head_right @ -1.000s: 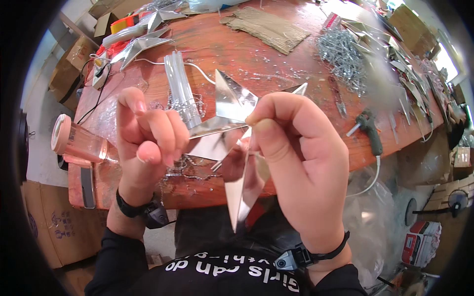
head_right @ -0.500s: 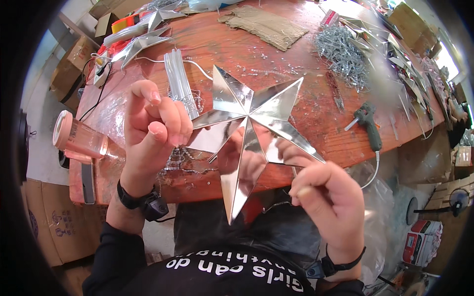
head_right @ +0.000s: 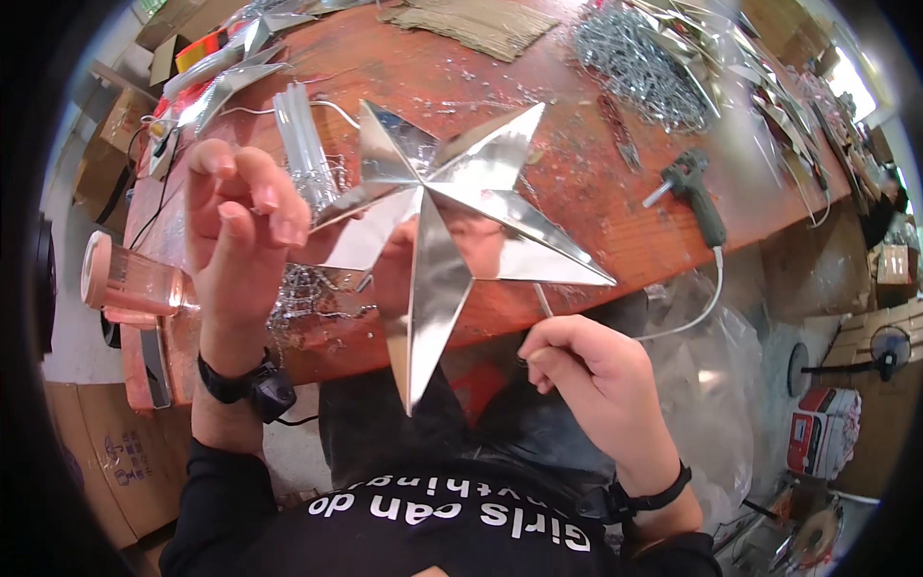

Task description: The person uses a hot glue gun to apply adhesive to the edges of a silver metallic star ornament. They then press a strip of silver beaded trim onto the glued edges, working around the star's points to attach the decorative border.

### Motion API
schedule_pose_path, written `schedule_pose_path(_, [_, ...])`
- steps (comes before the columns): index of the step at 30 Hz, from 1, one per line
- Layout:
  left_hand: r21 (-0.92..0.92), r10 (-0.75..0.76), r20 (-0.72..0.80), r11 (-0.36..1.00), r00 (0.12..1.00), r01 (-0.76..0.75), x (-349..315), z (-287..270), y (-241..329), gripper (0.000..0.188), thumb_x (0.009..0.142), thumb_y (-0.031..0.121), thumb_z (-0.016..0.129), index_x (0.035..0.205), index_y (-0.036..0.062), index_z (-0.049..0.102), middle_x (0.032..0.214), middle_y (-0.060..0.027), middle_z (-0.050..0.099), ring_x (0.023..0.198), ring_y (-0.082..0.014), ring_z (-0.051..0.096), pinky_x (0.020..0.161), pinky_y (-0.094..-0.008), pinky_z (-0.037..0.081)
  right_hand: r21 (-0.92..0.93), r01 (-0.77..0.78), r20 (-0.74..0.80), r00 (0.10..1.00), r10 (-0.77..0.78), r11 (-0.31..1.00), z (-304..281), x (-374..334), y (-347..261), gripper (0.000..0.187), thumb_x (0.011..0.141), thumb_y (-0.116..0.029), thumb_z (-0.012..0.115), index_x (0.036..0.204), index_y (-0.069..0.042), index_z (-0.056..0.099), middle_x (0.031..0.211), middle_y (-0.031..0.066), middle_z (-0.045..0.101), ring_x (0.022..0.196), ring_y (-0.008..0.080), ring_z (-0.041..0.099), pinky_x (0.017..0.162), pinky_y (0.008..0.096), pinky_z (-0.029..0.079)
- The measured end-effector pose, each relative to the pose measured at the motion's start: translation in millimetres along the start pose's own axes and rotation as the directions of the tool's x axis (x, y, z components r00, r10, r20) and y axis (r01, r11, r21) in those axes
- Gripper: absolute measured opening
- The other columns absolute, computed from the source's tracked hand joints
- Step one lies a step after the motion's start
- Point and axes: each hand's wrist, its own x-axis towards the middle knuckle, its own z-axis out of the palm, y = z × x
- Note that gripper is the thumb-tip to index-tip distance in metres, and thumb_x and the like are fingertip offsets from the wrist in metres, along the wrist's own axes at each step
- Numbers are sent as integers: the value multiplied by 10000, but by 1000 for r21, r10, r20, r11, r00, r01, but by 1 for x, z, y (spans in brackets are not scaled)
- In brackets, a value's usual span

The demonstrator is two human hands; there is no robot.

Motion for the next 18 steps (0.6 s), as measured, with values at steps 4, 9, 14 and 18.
schedule_pose_path(4, [-11, 22, 67, 1000, 998, -21, 1, -4, 0, 317, 929, 263, 593, 1127, 106, 400, 845, -34, 470, 675, -126, 484, 622, -271, 434, 82, 20, -3, 1000, -20, 996, 2, 2, 8, 89, 956, -46, 508, 911, 20, 547, 705, 9, 525, 630, 64, 487, 565, 199, 415])
schedule_pose_path(9, [-62, 100, 79, 994, 992, -96, 2, -6, -6, 274, 953, 204, 563, 1152, 100, 407, 830, -60, 539, 664, -133, 533, 536, -221, 404, 223, -23, -13, 1000, 27, 975, 5, 2, 17, 170, 986, -126, 490, 871, -3, 509, 680, -19, 470, 609, 49, 434, 547, 197, 371])
schedule_pose_path(14, [-53, 108, 81, 993, 991, -104, 3, -8, -7, 268, 958, 218, 554, 1151, 102, 408, 824, -56, 530, 662, -140, 534, 533, -225, 407, 196, 15, 35, 999, -23, 980, 7, 3, 22, 120, 971, -73, 499, 871, -8, 505, 706, -16, 491, 620, 58, 453, 580, 195, 388])
schedule_pose_path(18, [-5, 15, 82, 1000, 996, -14, 2, -5, 0, 285, 950, 278, 558, 1098, 109, 383, 820, -23, 453, 656, -113, 460, 616, -253, 412, 213, 127, -45, 992, -120, 969, 20, 7, 23, 44, 953, -34, 508, 925, -1, 501, 727, 3, 516, 645, 76, 481, 644, 207, 426])
